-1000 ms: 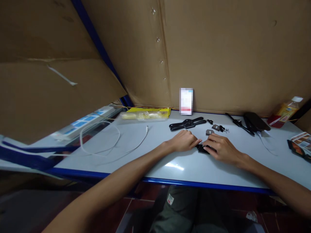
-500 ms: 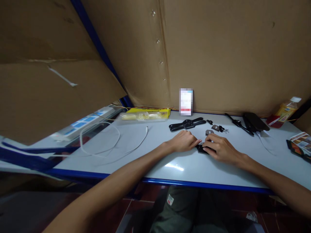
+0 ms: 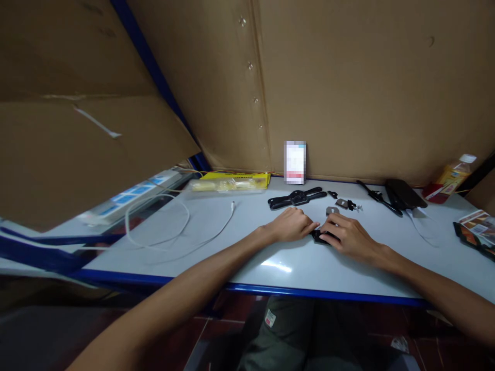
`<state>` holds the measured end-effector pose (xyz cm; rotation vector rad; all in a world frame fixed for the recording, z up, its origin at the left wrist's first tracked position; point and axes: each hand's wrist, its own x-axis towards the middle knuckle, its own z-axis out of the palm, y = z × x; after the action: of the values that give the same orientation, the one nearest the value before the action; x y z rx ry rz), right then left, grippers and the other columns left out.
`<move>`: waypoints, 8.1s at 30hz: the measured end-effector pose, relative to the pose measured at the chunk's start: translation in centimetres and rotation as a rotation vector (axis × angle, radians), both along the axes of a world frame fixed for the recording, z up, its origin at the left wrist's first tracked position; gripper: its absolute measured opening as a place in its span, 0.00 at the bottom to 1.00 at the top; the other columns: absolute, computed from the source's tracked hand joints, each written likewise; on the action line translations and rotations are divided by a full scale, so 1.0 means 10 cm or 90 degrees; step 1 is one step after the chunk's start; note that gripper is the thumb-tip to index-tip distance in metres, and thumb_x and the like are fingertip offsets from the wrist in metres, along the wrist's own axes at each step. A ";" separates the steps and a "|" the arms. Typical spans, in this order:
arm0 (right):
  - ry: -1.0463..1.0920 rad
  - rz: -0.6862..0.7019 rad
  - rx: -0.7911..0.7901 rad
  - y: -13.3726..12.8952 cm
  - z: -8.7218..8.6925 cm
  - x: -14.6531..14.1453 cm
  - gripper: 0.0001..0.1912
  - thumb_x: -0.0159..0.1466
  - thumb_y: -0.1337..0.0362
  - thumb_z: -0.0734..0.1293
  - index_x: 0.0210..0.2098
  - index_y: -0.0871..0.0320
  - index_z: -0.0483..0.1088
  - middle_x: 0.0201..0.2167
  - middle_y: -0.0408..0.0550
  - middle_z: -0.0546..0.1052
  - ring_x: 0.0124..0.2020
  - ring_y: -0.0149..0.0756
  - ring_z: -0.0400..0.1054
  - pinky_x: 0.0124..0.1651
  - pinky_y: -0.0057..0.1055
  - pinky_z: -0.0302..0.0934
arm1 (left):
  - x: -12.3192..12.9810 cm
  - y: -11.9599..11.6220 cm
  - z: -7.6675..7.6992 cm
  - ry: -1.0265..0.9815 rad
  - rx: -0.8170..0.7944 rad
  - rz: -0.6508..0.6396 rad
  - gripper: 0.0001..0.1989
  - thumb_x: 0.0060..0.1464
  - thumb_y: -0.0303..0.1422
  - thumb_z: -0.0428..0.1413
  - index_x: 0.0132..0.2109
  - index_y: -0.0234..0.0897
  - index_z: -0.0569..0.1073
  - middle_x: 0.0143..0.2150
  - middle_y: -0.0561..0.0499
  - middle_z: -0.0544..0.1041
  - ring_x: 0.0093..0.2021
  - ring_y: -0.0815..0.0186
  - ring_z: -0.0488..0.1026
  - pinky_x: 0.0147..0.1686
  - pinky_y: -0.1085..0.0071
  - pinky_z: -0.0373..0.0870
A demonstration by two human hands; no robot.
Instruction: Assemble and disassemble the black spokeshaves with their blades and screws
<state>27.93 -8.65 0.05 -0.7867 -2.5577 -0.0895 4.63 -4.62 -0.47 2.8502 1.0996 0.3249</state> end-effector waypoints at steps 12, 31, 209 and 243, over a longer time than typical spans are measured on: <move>0.007 0.007 -0.018 0.01 -0.01 0.01 0.13 0.74 0.65 0.62 0.42 0.60 0.79 0.39 0.53 0.77 0.36 0.38 0.70 0.39 0.35 0.66 | 0.01 -0.03 0.04 0.044 0.012 0.016 0.31 0.73 0.41 0.42 0.28 0.34 0.79 0.26 0.43 0.78 0.25 0.64 0.70 0.30 0.66 0.55; 0.001 -0.151 -0.020 -0.07 0.07 -0.04 0.09 0.71 0.59 0.68 0.38 0.59 0.75 0.32 0.47 0.77 0.31 0.36 0.67 0.34 0.32 0.54 | 0.00 -0.02 0.01 -0.010 -0.002 0.001 0.30 0.73 0.41 0.44 0.28 0.34 0.78 0.24 0.45 0.76 0.24 0.66 0.68 0.31 0.66 0.56; -0.131 -0.136 -0.041 0.06 0.01 0.01 0.16 0.77 0.58 0.57 0.43 0.59 0.72 0.37 0.52 0.78 0.28 0.35 0.67 0.30 0.35 0.42 | 0.00 -0.01 0.01 0.000 -0.012 0.010 0.30 0.73 0.42 0.43 0.27 0.34 0.77 0.23 0.44 0.75 0.24 0.65 0.69 0.31 0.65 0.58; -0.182 -0.487 -0.146 0.60 0.11 0.45 0.24 0.78 0.53 0.52 0.49 0.60 0.74 0.40 0.59 0.82 0.37 0.46 0.74 0.33 0.35 0.47 | -0.30 0.29 0.10 -0.073 -0.023 0.237 0.33 0.73 0.47 0.41 0.25 0.35 0.74 0.22 0.46 0.73 0.25 0.64 0.67 0.30 0.67 0.53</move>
<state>32.48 -2.68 1.15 -1.9238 -2.3854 -0.1561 1.66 -1.75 0.55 2.5452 1.5882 0.4767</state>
